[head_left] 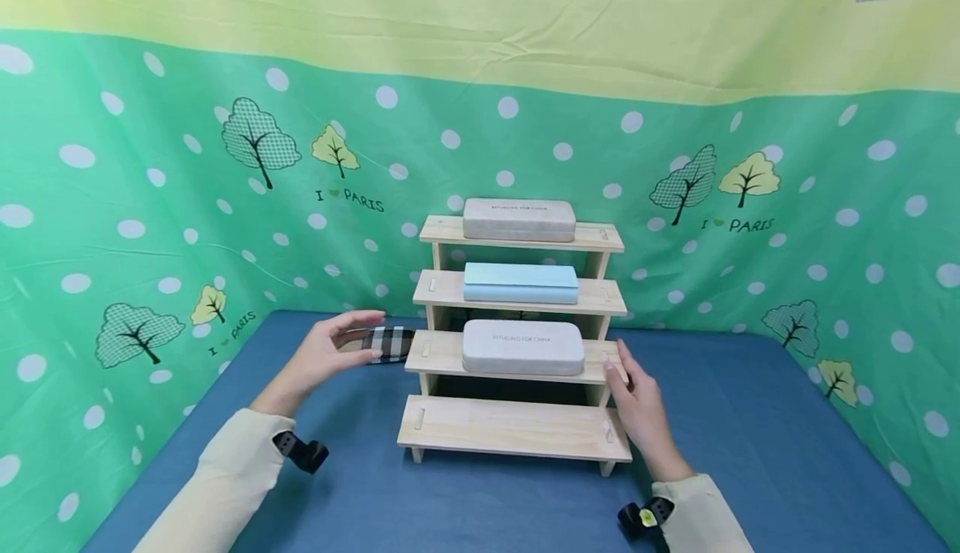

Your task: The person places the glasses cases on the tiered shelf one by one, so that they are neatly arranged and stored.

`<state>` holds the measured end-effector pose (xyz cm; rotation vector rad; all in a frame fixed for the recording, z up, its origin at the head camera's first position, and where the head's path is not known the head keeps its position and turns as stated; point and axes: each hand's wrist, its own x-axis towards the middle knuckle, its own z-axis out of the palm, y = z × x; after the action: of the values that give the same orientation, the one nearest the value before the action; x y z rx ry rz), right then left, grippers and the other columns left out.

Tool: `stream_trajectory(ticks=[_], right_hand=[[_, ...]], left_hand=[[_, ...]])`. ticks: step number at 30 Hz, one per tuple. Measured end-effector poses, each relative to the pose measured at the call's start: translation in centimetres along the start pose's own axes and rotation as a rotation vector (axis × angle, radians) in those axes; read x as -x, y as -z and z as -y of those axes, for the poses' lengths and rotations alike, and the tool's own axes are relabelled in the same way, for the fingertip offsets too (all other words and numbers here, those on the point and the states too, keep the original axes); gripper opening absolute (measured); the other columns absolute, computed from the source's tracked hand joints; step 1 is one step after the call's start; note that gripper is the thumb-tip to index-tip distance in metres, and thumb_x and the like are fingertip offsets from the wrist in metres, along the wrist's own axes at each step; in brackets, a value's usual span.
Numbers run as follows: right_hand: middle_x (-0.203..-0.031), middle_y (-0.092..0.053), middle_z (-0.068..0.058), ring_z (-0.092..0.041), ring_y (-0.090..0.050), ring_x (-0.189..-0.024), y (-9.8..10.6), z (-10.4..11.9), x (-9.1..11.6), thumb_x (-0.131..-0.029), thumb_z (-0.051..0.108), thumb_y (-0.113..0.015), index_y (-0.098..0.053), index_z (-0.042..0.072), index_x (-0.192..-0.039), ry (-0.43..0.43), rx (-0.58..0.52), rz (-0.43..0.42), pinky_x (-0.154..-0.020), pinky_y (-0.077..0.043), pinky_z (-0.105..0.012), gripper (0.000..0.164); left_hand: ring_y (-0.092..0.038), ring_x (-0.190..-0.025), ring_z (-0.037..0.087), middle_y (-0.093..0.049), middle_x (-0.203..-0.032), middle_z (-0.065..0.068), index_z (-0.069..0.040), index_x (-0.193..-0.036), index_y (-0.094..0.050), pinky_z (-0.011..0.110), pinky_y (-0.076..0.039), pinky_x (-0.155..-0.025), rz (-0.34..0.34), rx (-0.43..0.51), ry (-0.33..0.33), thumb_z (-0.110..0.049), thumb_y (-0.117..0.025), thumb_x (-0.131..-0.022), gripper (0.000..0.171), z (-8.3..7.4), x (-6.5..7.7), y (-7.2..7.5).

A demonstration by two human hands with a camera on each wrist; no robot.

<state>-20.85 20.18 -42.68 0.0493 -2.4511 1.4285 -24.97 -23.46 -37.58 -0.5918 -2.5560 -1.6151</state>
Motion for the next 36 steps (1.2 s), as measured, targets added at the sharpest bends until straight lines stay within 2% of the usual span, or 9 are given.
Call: stream_trajectory(ticks=[2,6,8,17,22,26,32,36], right_hand=[[-0.149,-0.029,-0.02,-0.035,-0.034,-0.134,0.0,0.0,0.0,-0.1,0.033,-0.044,-0.026,0.002,-0.148,-0.002,-0.002,0.002,-0.099,-0.037,-0.043,0.059],[-0.149,-0.029,-0.02,-0.035,-0.034,-0.134,0.1,-0.1,0.0,-0.1,0.032,-0.044,-0.026,0.003,-0.147,-0.001,-0.001,-0.002,-0.099,-0.037,-0.043,0.059],[-0.149,-0.029,-0.02,-0.035,-0.034,-0.133,0.1,-0.1,0.0,-0.1,0.032,-0.044,-0.026,0.003,-0.147,0.0,0.001,-0.004,-0.099,-0.037,-0.043,0.059],[-0.148,-0.03,-0.02,-0.035,-0.035,-0.133,0.1,-0.1,-0.1,-0.1,0.032,-0.044,-0.026,0.002,-0.147,0.005,0.005,0.002,-0.099,-0.037,-0.043,0.059],[-0.148,-0.031,-0.02,-0.034,-0.036,-0.133,0.0,-0.2,-0.1,-0.1,0.031,-0.045,-0.027,0.001,-0.147,0.009,0.013,-0.007,-0.099,-0.037,-0.044,0.058],[-0.148,-0.031,-0.02,-0.034,-0.036,-0.133,0.0,-0.2,-0.1,-0.1,0.031,-0.045,-0.027,0.001,-0.147,0.011,0.012,-0.007,-0.099,-0.037,-0.045,0.059],[-0.149,-0.03,-0.02,-0.033,-0.036,-0.133,0.0,-0.3,-0.1,-0.1,0.031,-0.044,-0.026,0.001,-0.147,0.007,0.011,-0.009,-0.099,-0.037,-0.044,0.058],[-0.148,-0.031,-0.02,-0.031,-0.039,-0.13,-0.1,-0.3,-0.1,-0.1,0.03,-0.044,-0.027,0.002,-0.147,0.008,0.016,-0.011,-0.098,-0.039,-0.046,0.058]], left_hand=[[-0.048,-0.123,0.033,-0.051,-0.134,0.017,-0.003,-0.133,-0.051,0.024,-0.042,-0.095,-0.007,-0.001,0.011,-0.018,-0.073,-0.083,0.056,0.6,-0.1,0.5],[-0.045,-0.125,0.037,-0.05,-0.135,0.019,-0.003,-0.134,-0.05,0.044,-0.042,-0.098,-0.021,0.002,0.04,-0.02,-0.072,-0.084,0.057,1.8,-0.3,1.3],[-0.043,-0.126,0.04,-0.049,-0.136,0.02,-0.004,-0.134,-0.049,0.049,-0.04,-0.097,-0.028,0.009,0.059,-0.021,-0.072,-0.084,0.058,2.3,-0.5,1.6],[-0.047,-0.123,0.04,-0.05,-0.135,0.019,-0.007,-0.135,-0.049,0.041,-0.045,-0.094,-0.064,-0.015,0.132,-0.03,-0.073,-0.082,0.062,5.4,-1.5,2.9],[-0.043,-0.125,0.04,-0.047,-0.138,0.018,-0.006,-0.137,-0.047,0.044,-0.04,-0.098,-0.039,0.002,0.126,-0.022,-0.07,-0.086,0.058,6.9,-1.7,3.7],[-0.038,-0.128,0.041,-0.045,-0.14,0.019,-0.005,-0.138,-0.045,0.047,-0.032,-0.105,-0.031,0.036,0.128,-0.016,-0.067,-0.088,0.056,7.9,-1.6,4.3],[-0.036,-0.131,0.038,-0.042,-0.142,0.021,-0.003,-0.139,-0.042,0.05,-0.025,-0.108,-0.047,0.038,0.178,-0.02,-0.068,-0.088,0.06,9.4,-2.0,4.5],[-0.036,-0.131,0.037,-0.041,-0.142,0.022,-0.001,-0.141,-0.039,0.052,-0.029,-0.105,-0.076,0.043,0.233,-0.022,-0.068,-0.088,0.064,9.9,-2.2,4.5]])
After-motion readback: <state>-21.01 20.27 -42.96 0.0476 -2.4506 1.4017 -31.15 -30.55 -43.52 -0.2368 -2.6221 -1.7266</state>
